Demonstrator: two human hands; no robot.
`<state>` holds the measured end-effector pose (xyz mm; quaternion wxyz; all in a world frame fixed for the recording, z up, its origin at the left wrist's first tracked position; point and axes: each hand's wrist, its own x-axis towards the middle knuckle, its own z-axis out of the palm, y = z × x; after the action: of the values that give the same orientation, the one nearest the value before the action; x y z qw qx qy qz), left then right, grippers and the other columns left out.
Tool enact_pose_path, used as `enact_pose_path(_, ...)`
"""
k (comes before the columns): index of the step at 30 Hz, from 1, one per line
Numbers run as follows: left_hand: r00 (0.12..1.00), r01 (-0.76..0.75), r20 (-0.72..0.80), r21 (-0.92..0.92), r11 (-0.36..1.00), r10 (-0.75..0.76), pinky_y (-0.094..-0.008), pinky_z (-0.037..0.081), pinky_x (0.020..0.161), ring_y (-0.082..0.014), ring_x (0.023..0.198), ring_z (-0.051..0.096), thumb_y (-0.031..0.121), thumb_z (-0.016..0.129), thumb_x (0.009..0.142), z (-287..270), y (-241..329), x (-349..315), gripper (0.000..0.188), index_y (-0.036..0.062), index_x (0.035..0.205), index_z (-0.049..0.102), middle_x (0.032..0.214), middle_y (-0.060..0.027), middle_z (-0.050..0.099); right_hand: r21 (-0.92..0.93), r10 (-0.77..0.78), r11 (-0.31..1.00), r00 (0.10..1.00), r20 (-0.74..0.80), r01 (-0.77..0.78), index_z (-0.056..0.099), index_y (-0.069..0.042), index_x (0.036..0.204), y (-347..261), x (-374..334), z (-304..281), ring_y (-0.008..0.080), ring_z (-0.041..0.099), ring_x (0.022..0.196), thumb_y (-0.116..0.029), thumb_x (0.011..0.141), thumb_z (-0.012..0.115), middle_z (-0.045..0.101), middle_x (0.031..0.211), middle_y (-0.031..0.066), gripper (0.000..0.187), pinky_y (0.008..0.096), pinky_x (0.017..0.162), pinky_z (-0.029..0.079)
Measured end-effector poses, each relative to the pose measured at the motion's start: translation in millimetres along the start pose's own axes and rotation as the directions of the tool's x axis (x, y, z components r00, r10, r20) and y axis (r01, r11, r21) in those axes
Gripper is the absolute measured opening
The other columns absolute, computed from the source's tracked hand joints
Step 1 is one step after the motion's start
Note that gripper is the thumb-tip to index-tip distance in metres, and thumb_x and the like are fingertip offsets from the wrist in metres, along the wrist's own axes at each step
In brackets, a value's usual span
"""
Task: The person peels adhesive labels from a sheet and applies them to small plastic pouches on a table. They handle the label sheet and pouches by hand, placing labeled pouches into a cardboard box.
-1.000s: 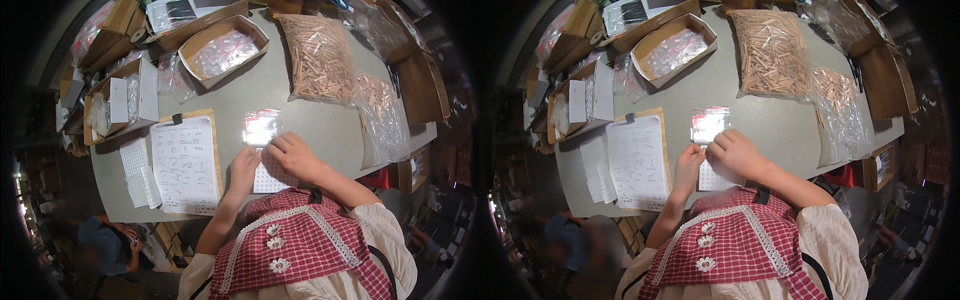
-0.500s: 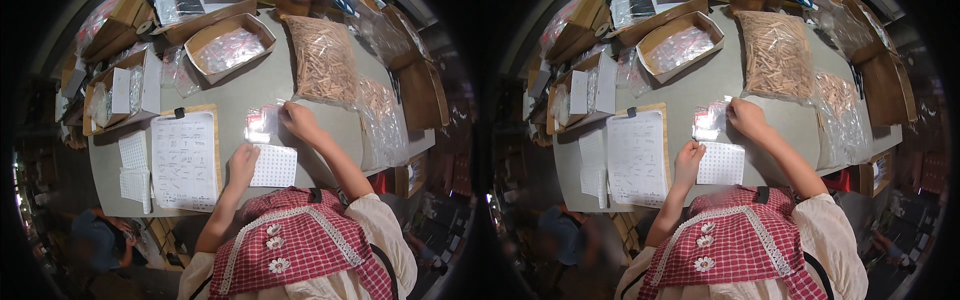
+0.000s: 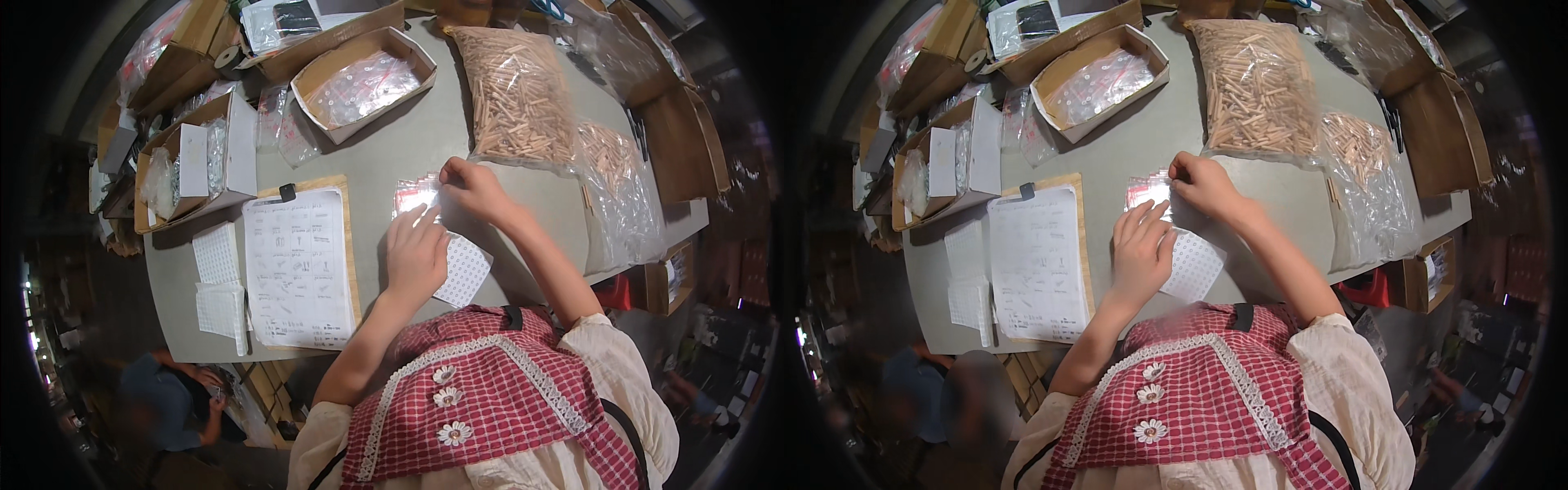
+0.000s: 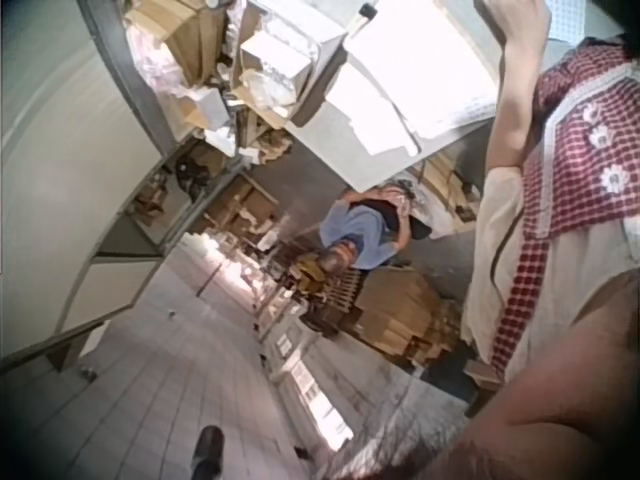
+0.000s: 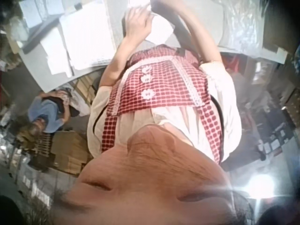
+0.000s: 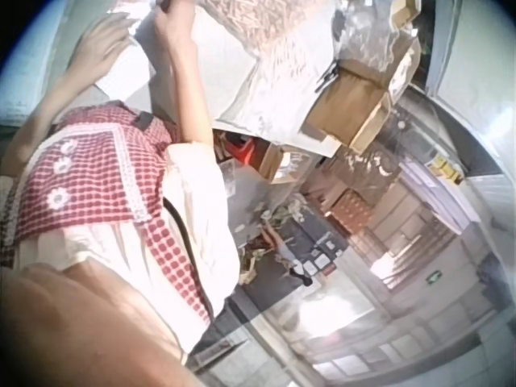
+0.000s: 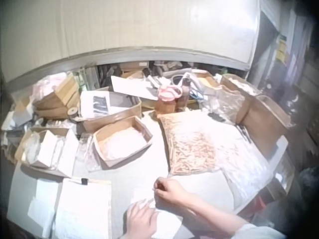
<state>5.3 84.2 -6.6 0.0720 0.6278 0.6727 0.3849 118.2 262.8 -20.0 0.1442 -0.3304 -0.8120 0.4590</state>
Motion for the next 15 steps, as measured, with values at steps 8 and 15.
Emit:
enact_pose_path(8,0.999,0.031,0.023,0.002,1.000,-0.031,-0.0513,0.029,0.116,-0.0312,0.128,0.057,0.012,0.065,0.092,10,-2,-5,0.010,0.0026,0.094,0.066,0.131,-0.0141,0.068,-0.528,-0.058,0.849,0.986,-0.154,-0.033,0.058,-0.003,0.100,1,-21,-1,0.0350,0.065,0.095,-0.019,0.086,0.074,0.067,0.098,0.0135,0.027,0.0469,0.080,0.053)
enact_pose_path(15,0.998,-0.030,0.054,-0.031,0.999,0.032,-0.0509,0.026,0.117,-0.0300,0.129,0.056,0.011,0.066,0.090,13,4,3,0.008,0.0036,0.093,0.065,0.133,-0.0136,0.067,-0.390,-0.041,0.915,0.942,-0.333,-0.098,0.063,-0.001,0.101,24,-74,-28,0.0389,0.061,0.096,-0.017,0.086,0.073,0.064,0.099,0.0173,0.024,0.0465,0.085,0.050)
